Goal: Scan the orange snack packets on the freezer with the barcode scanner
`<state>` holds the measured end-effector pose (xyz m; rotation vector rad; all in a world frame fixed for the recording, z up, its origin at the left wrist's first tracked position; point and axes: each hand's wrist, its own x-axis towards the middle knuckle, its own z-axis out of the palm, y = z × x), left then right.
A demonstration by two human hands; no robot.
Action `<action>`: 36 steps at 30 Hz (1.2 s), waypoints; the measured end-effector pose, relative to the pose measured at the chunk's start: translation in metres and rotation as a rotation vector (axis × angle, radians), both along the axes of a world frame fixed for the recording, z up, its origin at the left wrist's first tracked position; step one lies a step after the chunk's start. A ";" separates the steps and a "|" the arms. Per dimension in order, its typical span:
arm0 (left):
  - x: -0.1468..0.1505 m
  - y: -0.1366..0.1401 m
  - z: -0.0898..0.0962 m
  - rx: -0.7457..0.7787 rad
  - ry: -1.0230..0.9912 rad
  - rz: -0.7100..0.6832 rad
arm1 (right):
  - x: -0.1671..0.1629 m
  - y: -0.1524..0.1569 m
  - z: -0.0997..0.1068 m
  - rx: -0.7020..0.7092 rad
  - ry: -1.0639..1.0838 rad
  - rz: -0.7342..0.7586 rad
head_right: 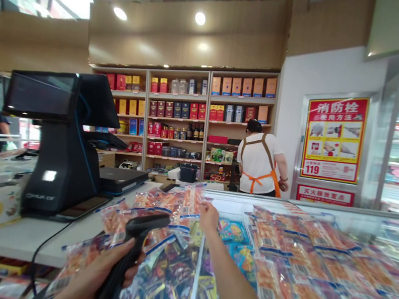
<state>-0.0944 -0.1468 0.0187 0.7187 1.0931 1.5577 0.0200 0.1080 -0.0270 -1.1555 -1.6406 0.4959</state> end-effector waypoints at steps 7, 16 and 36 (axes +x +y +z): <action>0.031 0.000 0.015 -0.051 0.034 -0.134 | 0.081 0.014 -0.016 0.007 0.016 -0.181; 0.046 0.005 0.018 -0.050 0.045 -0.275 | 0.120 0.008 -0.020 -0.045 -0.030 -0.282; 0.063 0.045 0.016 -0.041 0.127 -0.278 | 0.199 0.001 0.007 0.091 0.127 -0.331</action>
